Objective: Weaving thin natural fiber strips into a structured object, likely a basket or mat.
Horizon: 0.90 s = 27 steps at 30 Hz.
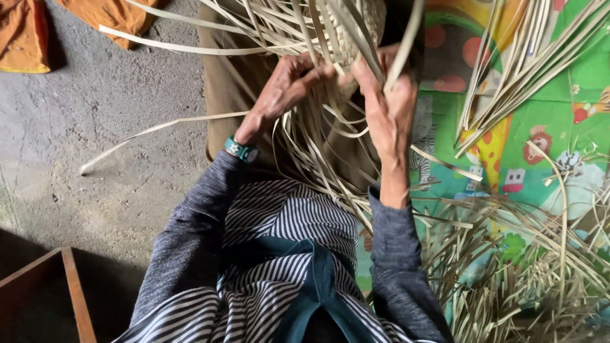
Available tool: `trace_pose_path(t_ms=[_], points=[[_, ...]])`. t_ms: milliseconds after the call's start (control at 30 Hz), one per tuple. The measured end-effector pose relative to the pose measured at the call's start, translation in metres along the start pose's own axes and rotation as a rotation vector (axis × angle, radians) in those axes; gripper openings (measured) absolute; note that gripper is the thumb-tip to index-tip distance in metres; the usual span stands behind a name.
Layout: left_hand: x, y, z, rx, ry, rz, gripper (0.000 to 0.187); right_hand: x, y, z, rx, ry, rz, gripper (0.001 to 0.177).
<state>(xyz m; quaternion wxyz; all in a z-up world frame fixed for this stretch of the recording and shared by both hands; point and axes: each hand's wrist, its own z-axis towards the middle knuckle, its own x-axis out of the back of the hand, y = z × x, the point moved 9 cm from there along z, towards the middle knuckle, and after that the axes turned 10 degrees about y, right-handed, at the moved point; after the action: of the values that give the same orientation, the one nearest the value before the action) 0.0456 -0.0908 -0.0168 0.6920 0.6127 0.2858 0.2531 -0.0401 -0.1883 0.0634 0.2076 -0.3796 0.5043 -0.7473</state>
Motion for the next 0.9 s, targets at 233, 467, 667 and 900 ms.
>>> trace_pose_path(t_ms=[233, 467, 667, 900], points=[[-0.004, 0.012, -0.001, 0.108, 0.047, 0.095, 0.037, 0.002, 0.061, -0.055, -0.34, 0.093, 0.158, 0.026], [-0.005, 0.015, 0.005, -0.081, 0.176, 0.211, 0.026, 0.077, 0.031, -0.095, -0.033, 0.331, -0.032, 0.066], [-0.018, 0.025, 0.006, -0.28, 0.239, 0.323, 0.025, 0.094, -0.054, -0.115, 0.321, 0.756, -0.318, 0.037], [-0.016, 0.007, 0.003, -0.325, 0.232, 0.473, 0.057, -0.025, 0.002, -0.078, 0.132, 0.108, -0.626, 0.069]])
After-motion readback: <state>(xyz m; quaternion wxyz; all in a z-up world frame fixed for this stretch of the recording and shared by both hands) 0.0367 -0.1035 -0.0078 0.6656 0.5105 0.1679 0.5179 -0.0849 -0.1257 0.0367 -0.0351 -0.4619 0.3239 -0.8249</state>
